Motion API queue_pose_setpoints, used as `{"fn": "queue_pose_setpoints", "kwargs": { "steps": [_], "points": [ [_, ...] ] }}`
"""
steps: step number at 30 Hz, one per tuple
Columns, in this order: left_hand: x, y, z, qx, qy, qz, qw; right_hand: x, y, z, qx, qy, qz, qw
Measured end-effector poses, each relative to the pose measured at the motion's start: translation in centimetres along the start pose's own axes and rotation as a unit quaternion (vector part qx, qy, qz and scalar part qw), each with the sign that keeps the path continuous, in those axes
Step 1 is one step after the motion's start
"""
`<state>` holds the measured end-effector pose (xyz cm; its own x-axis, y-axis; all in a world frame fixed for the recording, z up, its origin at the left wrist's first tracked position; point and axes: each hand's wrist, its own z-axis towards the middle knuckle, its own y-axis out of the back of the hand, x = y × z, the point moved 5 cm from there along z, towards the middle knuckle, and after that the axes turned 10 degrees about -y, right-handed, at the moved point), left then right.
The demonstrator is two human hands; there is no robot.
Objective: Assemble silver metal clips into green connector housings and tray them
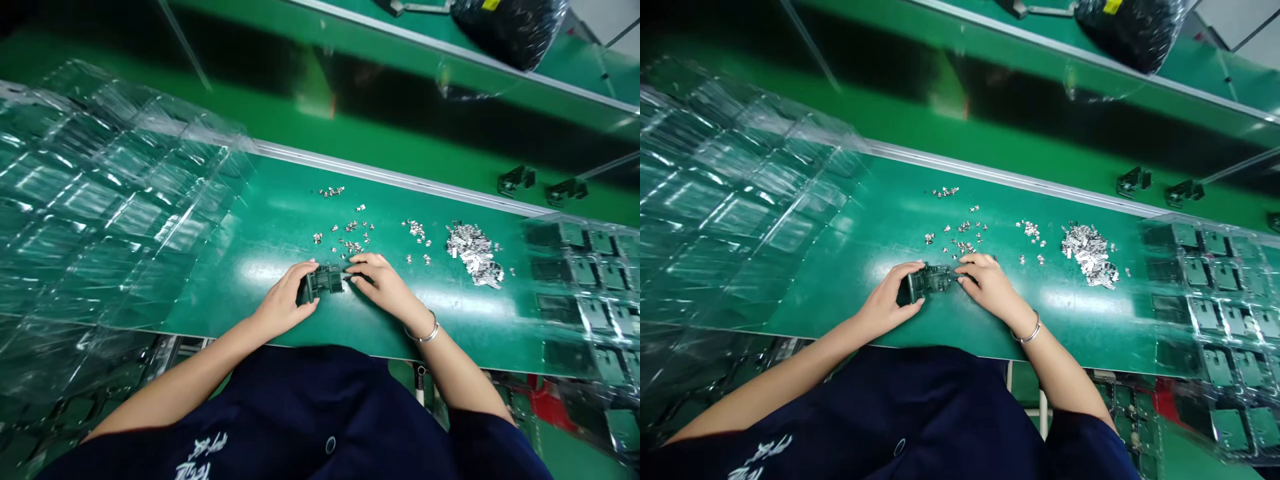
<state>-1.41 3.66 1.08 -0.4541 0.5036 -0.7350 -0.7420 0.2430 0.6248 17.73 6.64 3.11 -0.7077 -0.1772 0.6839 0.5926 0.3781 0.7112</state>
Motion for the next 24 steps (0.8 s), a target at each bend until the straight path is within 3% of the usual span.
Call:
{"fn": "queue_pose_setpoints", "kwargs": {
  "steps": [4, 6, 8, 11, 13, 14, 16, 18, 19, 21, 24],
  "points": [
    [-0.8, 0.2, -0.3, -0.064, -0.076, -0.024, 0.995, 0.9, 0.5, -1.4, -0.084, 0.01, 0.071, 0.994],
    [-1.2, 0.2, 0.0, -0.045, -0.088, -0.009, 0.995, 2.2, 0.1, -2.2, -0.123, 0.041, 0.058, 0.99],
    [-1.3, 0.3, 0.3, -0.016, -0.091, 0.031, 0.995, 3.9, -0.7, -3.1, -0.152, 0.107, -0.035, 0.982],
    [-1.2, -0.1, 0.6, 0.043, -0.104, 0.09, 0.99, 5.3, -2.4, -4.3, -0.125, 0.221, -0.17, 0.952],
    [-1.1, -0.7, 0.4, 0.074, -0.118, 0.113, 0.984, 4.0, -1.9, -4.8, -0.106, 0.232, -0.179, 0.95],
    [-1.0, -0.9, 0.2, 0.08, -0.124, 0.123, 0.981, 2.5, -0.7, -4.9, -0.122, 0.194, -0.166, 0.959],
    [-0.8, -1.1, -0.2, 0.075, -0.13, 0.137, 0.979, -2.4, 3.2, -5.2, -0.21, 0.028, -0.133, 0.968],
    [-0.8, -1.2, -0.4, 0.072, -0.137, 0.137, 0.978, -8.5, 7.5, -6.4, -0.325, -0.187, -0.115, 0.92],
    [-0.9, -1.2, -0.4, 0.074, -0.14, 0.134, 0.978, -11.1, 9.1, -6.9, -0.351, -0.257, -0.113, 0.893],
    [-1.1, -1.3, -0.2, 0.083, -0.139, 0.129, 0.978, -14.8, 11.1, -7.4, -0.367, -0.309, -0.112, 0.87],
    [-1.5, -1.3, 0.0, 0.107, -0.127, 0.124, 0.978, -17.3, 11.7, -7.3, -0.369, -0.323, -0.11, 0.864]
  ]
}}
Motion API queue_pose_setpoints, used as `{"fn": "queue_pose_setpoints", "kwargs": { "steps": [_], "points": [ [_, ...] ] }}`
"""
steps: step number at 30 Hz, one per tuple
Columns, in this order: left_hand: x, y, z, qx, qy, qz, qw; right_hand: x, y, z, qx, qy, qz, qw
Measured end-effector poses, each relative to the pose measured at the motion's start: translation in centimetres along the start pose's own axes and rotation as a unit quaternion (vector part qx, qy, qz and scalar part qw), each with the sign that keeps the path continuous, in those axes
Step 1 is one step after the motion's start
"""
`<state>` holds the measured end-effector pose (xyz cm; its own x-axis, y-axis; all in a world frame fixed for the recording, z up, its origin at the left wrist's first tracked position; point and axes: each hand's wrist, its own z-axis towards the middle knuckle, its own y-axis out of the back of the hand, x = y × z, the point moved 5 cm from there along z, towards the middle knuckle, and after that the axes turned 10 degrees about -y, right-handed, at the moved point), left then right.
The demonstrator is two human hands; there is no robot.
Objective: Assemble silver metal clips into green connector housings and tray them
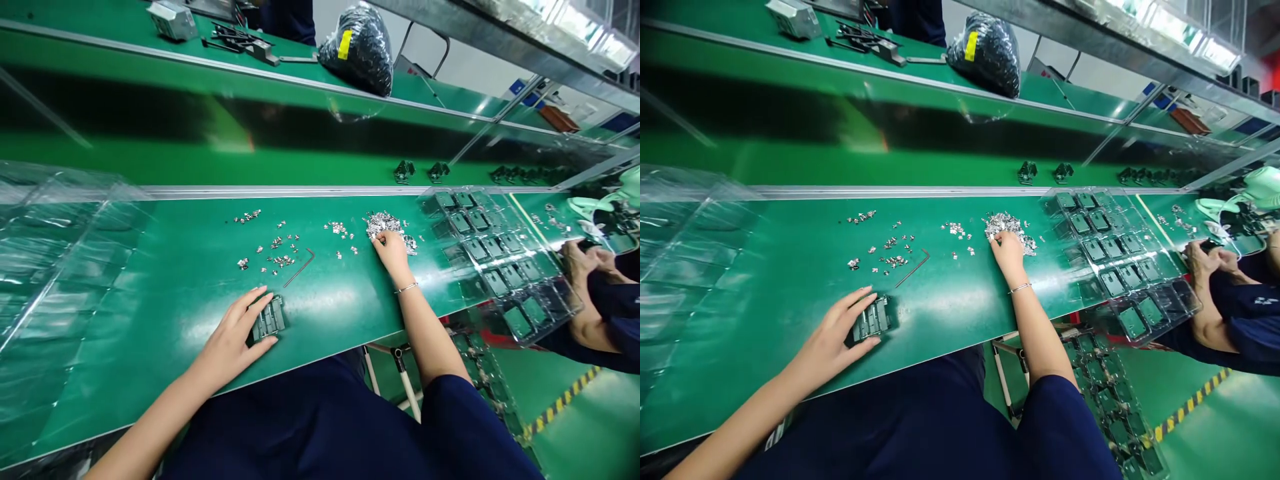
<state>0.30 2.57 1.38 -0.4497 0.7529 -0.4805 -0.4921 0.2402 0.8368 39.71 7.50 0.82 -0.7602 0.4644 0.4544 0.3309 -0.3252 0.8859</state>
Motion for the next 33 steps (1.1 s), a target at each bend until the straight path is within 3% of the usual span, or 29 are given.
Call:
{"fn": "queue_pose_setpoints", "kwargs": {
  "steps": [3, 8, 11, 14, 16, 18, 22, 24, 29, 31, 33],
  "points": [
    [-0.1, 0.8, -0.1, -0.008, 0.015, -0.008, 1.0, 0.0, -0.2, -0.4, -0.006, -0.002, 0.012, 1.0],
    [-0.1, 4.1, -0.2, -0.109, 0.036, -0.014, 0.993, 1.9, 1.0, -2.3, -0.007, 0.018, 0.06, 0.998],
    [-1.1, 5.3, 1.2, -0.13, 0.044, -0.066, 0.988, 5.7, 1.3, -5.1, 0.026, 0.092, 0.127, 0.987],
    [-2.2, 5.2, 3.4, -0.126, 0.087, -0.152, 0.977, 11.5, 1.7, -9.8, 0.07, 0.232, 0.217, 0.946],
    [-2.9, 4.7, 4.7, -0.12, 0.108, -0.23, 0.96, 14.8, 1.9, -12.9, 0.103, 0.286, 0.279, 0.911],
    [-3.3, 4.0, 5.5, -0.118, 0.127, -0.319, 0.932, 16.9, 1.8, -15.0, 0.139, 0.288, 0.343, 0.883],
    [-2.6, 3.0, 4.9, -0.13, 0.182, -0.464, 0.857, 18.5, 1.1, -16.5, 0.219, 0.268, 0.398, 0.85],
    [-2.3, 2.7, 4.2, -0.104, 0.194, -0.514, 0.829, 18.6, 1.1, -16.6, 0.246, 0.288, 0.39, 0.839],
    [-3.4, 1.7, 2.2, 0.071, 0.189, -0.617, 0.76, 18.9, 1.9, -18.1, 0.29, 0.438, 0.332, 0.783],
    [-3.4, 1.9, 1.7, 0.086, 0.187, -0.612, 0.764, 18.9, 1.6, -18.2, 0.297, 0.444, 0.32, 0.782],
    [-2.0, 2.6, 1.4, 0.006, 0.203, -0.531, 0.823, 18.8, 0.7, -17.5, 0.287, 0.388, 0.321, 0.815]
  ]
}}
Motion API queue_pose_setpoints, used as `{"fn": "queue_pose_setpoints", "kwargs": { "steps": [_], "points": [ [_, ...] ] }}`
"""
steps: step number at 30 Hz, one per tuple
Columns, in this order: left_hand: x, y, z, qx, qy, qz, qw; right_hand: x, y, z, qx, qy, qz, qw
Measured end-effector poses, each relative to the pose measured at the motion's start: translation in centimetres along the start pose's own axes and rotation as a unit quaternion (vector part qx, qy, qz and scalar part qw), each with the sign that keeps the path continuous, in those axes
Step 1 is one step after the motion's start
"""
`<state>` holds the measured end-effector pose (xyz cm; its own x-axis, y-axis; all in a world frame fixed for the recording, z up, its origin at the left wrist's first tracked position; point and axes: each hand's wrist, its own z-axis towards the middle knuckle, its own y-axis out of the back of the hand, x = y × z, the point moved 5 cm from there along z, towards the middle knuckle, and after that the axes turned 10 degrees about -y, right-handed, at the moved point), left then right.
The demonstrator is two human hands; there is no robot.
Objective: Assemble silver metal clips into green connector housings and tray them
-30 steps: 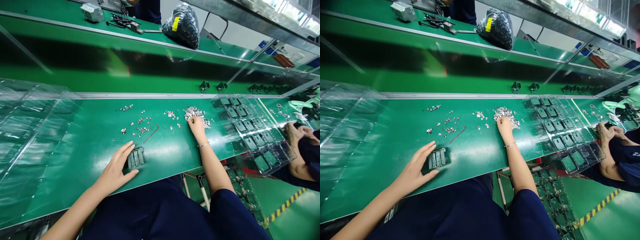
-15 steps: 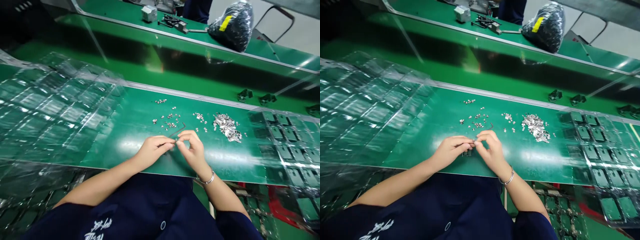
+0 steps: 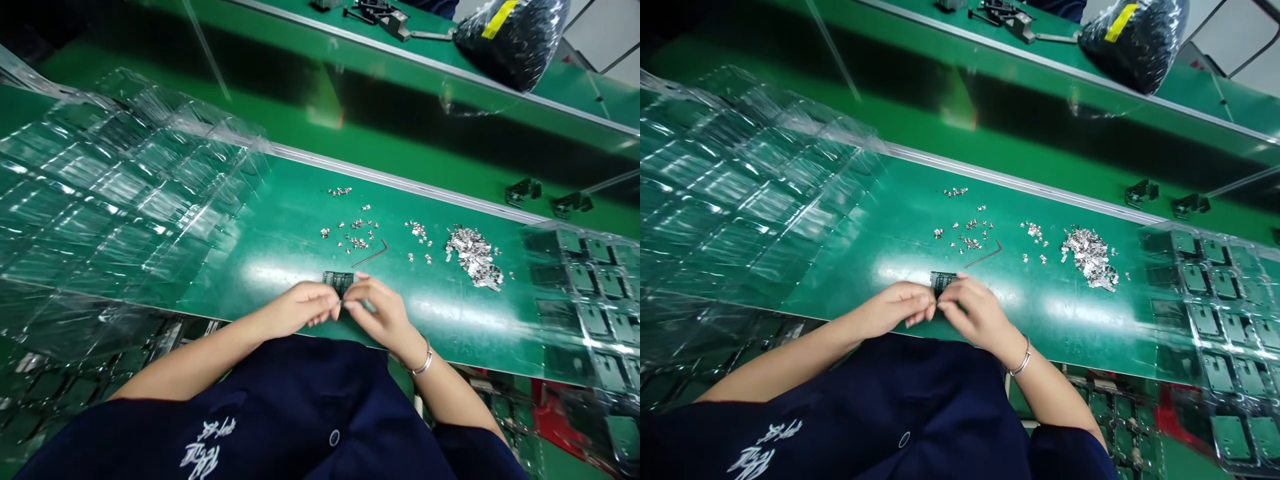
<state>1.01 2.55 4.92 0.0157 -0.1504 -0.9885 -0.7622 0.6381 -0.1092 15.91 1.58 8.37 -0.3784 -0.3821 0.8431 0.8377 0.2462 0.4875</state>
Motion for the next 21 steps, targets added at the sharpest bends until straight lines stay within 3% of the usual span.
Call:
{"fn": "queue_pose_setpoints", "kwargs": {
  "steps": [2, 3, 5, 8, 12, 16, 21],
  "points": [
    [-0.2, 2.1, 0.2, -0.137, -0.065, 0.123, 0.981, -1.5, 0.0, 0.6, -0.048, -0.067, -0.002, 0.997],
    [-0.1, 2.8, 0.4, -0.174, -0.091, 0.171, 0.966, -2.2, -0.2, 0.8, -0.068, -0.089, -0.01, 0.994],
    [0.7, 3.1, 1.1, -0.165, -0.115, 0.204, 0.958, -3.1, -0.8, 1.3, -0.082, -0.098, -0.035, 0.991],
    [2.5, 2.6, 2.2, -0.107, -0.1, 0.176, 0.974, -3.9, -1.8, 1.6, -0.082, -0.088, -0.068, 0.99],
    [3.4, 2.4, 2.4, -0.111, -0.061, 0.178, 0.976, -4.5, -2.5, 1.6, -0.084, -0.093, -0.073, 0.989],
    [3.0, 2.3, 2.4, -0.111, -0.068, 0.174, 0.976, -4.4, -2.6, 1.4, -0.084, -0.089, -0.061, 0.991],
    [3.3, 2.1, 2.7, -0.157, -0.053, 0.154, 0.974, -4.7, -2.6, 1.2, -0.077, -0.127, -0.01, 0.989]
  ]
}}
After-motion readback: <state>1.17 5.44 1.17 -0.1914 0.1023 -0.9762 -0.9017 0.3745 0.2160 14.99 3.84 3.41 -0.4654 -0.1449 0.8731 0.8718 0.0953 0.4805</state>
